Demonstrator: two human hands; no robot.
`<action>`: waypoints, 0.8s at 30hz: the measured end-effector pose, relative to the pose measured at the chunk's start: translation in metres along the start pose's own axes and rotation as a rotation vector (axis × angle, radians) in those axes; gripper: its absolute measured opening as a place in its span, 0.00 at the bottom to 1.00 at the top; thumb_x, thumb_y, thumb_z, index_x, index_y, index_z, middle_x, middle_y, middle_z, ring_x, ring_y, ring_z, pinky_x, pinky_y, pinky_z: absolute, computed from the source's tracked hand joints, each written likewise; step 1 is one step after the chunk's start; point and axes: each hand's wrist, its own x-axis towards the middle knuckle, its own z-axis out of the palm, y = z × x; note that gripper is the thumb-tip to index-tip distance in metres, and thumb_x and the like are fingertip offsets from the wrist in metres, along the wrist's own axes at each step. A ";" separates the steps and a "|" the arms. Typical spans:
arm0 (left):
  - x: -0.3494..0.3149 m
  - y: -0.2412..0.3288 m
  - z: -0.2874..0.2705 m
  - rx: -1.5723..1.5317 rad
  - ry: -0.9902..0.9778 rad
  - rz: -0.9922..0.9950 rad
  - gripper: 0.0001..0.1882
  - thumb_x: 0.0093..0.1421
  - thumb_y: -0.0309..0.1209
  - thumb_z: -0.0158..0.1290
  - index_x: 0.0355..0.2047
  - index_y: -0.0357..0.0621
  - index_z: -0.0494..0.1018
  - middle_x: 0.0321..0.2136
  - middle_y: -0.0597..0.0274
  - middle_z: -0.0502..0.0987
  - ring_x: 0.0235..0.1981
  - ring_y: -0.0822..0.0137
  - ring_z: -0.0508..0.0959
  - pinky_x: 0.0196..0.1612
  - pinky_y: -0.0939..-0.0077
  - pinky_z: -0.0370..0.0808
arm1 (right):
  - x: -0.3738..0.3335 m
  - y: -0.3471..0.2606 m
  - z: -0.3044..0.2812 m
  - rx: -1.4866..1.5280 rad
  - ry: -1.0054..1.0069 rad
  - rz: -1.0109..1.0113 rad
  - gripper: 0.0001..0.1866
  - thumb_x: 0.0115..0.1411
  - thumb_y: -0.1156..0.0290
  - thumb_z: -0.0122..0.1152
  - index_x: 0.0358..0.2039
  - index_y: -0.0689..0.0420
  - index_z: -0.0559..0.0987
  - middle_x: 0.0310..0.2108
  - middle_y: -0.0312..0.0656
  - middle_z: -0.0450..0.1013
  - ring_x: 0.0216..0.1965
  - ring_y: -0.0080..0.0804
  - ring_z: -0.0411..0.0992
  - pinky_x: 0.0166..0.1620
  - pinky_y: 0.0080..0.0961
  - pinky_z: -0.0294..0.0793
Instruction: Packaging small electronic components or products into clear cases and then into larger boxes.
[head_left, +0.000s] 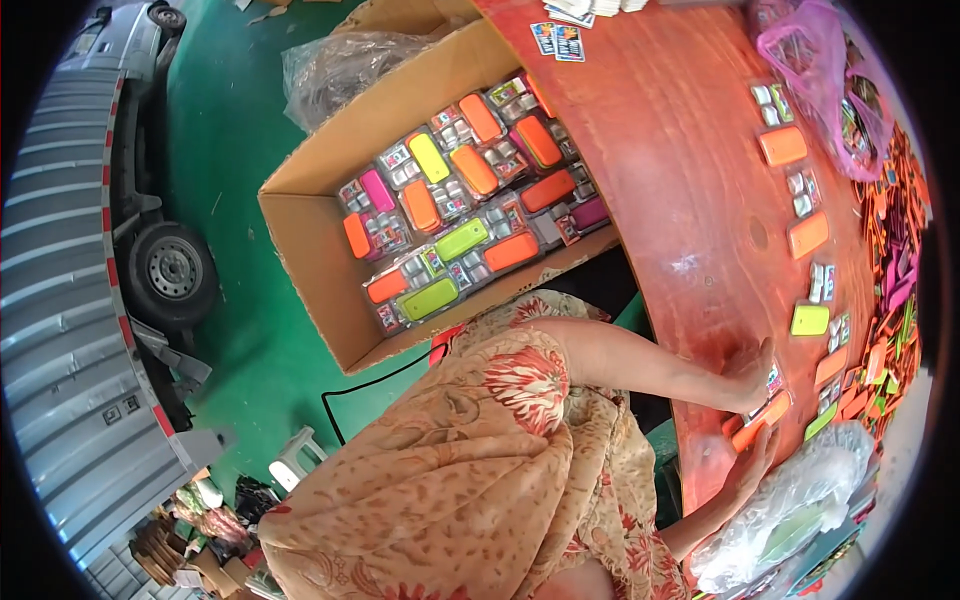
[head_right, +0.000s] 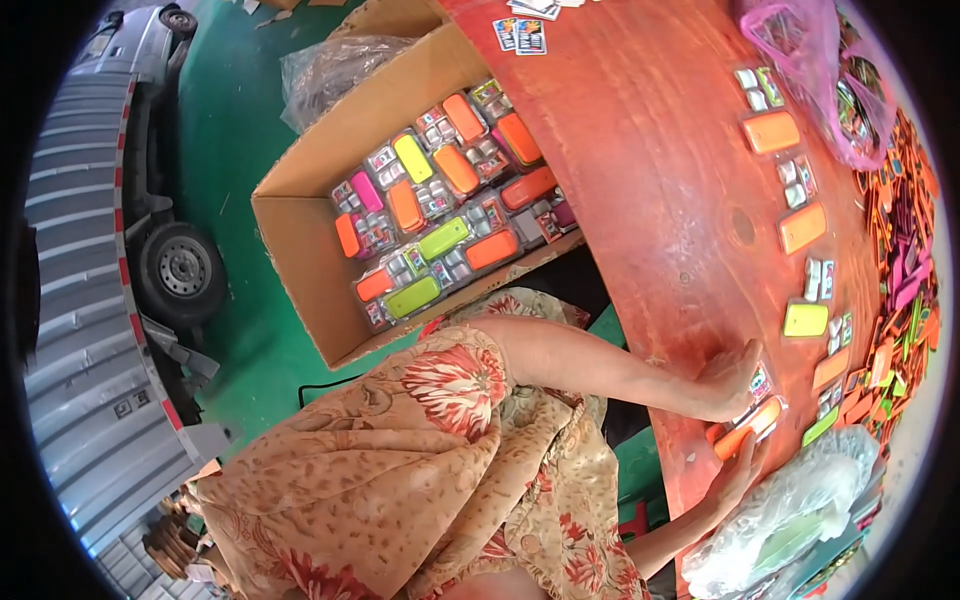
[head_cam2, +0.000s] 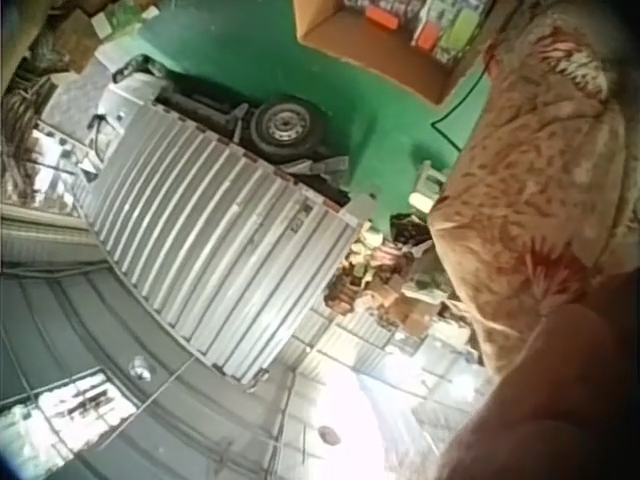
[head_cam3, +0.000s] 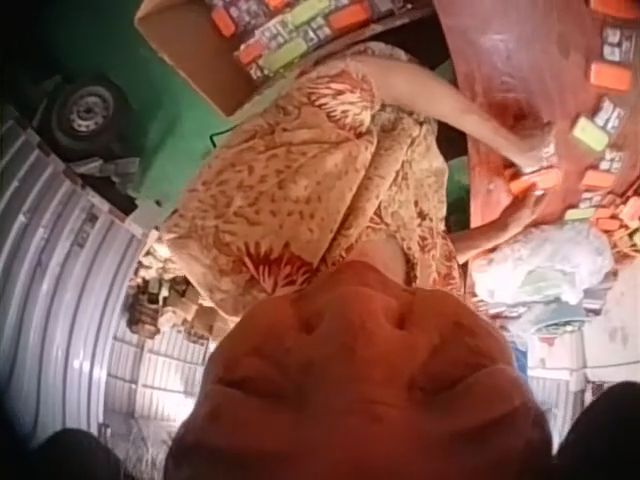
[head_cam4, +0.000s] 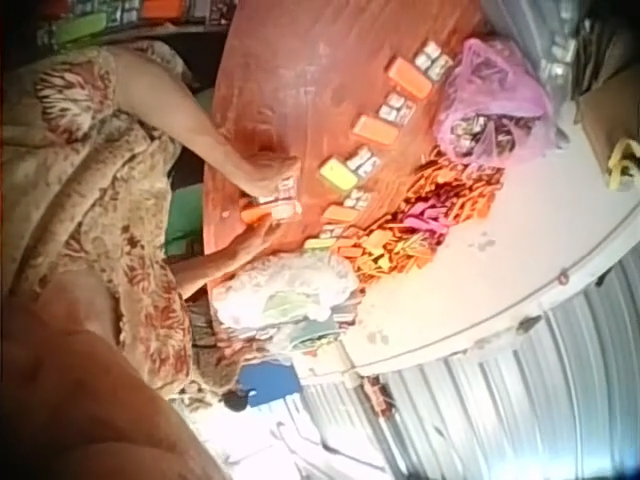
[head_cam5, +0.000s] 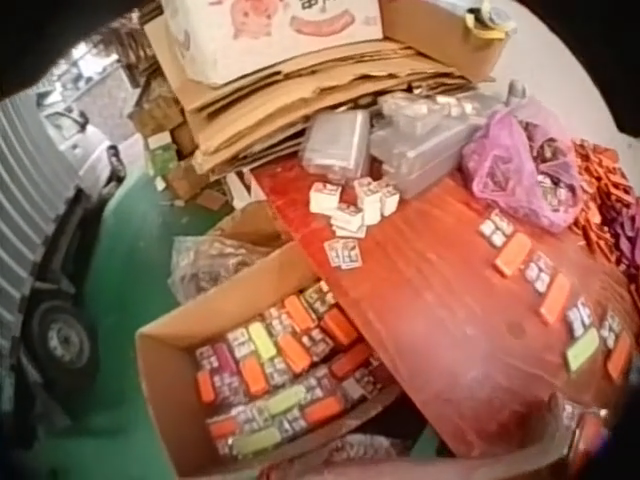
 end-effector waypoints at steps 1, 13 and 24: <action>0.002 0.002 -0.005 -0.091 -0.059 -0.110 0.25 0.38 0.24 0.52 0.37 0.31 0.56 0.37 0.38 0.64 0.41 0.46 0.66 0.40 0.58 0.64 | -0.004 -0.007 0.009 0.044 0.038 -0.032 0.28 0.56 0.63 0.47 0.54 0.63 0.55 0.52 0.47 0.56 0.51 0.35 0.57 0.53 0.28 0.54; -0.012 0.002 -0.049 -0.445 -0.064 0.001 0.15 0.38 0.26 0.55 0.29 0.38 0.67 0.22 0.62 0.72 0.26 0.71 0.74 0.26 0.75 0.70 | -0.012 -0.001 0.026 0.222 -0.020 -0.104 0.35 0.52 0.66 0.53 0.56 0.63 0.50 0.56 0.44 0.50 0.56 0.33 0.50 0.57 0.29 0.47; -0.073 -0.003 -0.204 -0.973 -0.315 0.151 0.35 0.49 0.41 0.56 0.52 0.43 0.52 0.45 0.62 0.63 0.46 0.69 0.66 0.46 0.71 0.68 | -0.028 -0.056 0.167 0.352 -0.242 -0.271 0.39 0.53 0.71 0.51 0.57 0.64 0.38 0.56 0.49 0.49 0.56 0.34 0.51 0.56 0.29 0.49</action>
